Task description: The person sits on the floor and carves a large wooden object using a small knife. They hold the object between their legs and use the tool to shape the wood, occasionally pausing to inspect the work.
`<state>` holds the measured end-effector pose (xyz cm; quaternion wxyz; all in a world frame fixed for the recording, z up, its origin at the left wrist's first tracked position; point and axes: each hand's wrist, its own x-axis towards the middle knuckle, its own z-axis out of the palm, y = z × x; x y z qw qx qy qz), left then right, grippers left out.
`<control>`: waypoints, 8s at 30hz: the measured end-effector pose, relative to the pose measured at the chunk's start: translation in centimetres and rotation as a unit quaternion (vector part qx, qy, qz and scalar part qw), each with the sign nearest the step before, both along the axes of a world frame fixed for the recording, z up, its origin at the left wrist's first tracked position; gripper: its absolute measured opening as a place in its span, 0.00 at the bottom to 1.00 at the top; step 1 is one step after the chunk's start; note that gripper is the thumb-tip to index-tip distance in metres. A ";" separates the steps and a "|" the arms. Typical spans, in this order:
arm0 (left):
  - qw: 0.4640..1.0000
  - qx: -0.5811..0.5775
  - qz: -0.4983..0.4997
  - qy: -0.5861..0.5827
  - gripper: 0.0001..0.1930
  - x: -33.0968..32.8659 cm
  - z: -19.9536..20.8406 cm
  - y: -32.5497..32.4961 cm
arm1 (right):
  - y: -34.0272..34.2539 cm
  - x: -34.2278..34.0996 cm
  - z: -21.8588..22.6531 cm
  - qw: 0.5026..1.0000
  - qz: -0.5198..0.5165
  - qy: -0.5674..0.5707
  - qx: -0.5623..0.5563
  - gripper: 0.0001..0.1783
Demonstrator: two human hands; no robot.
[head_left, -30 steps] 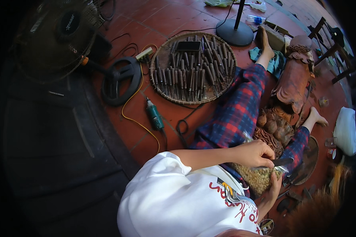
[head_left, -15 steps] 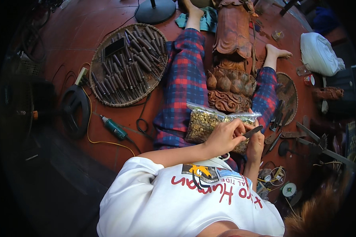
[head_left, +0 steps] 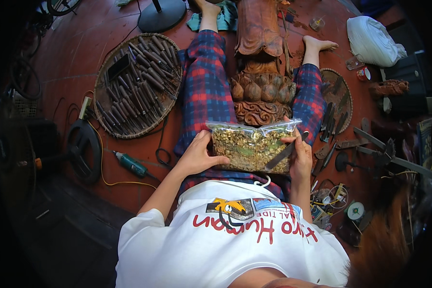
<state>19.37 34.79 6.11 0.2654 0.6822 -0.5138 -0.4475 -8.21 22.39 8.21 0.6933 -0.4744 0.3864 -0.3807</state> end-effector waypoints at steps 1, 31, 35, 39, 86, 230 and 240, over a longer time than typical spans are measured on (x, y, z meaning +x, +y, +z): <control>0.999 -0.018 0.007 0.026 0.51 -0.4 -0.6 0.2 | -0.4 0.1 0.2 1.000 0.006 0.009 -0.017 0.24; 0.592 0.170 0.742 -0.264 0.52 37.4 -15.1 33.7 | -8.6 3.7 2.0 0.999 0.020 -0.034 0.025 0.18; 0.681 0.347 0.586 -0.270 0.44 37.0 -16.3 32.6 | -7.8 3.6 2.4 0.999 -0.006 -0.022 0.034 0.18; 0.658 0.394 0.587 -0.258 0.39 36.6 -16.4 32.4 | -8.1 1.7 1.9 0.998 -0.045 -0.013 0.048 0.18; 0.860 0.115 0.201 -0.455 0.40 7.9 -10.1 -24.3 | -15.9 6.7 -2.0 0.966 -0.078 0.128 -0.213 0.08; 0.865 0.055 0.248 -0.433 0.39 8.4 -11.3 -23.8 | -14.6 12.0 -6.1 0.784 -0.096 0.367 -0.491 0.11; 0.869 0.062 0.252 -0.421 0.39 8.2 -10.5 -23.4 | -14.0 11.9 -6.3 0.798 -0.092 0.363 -0.472 0.09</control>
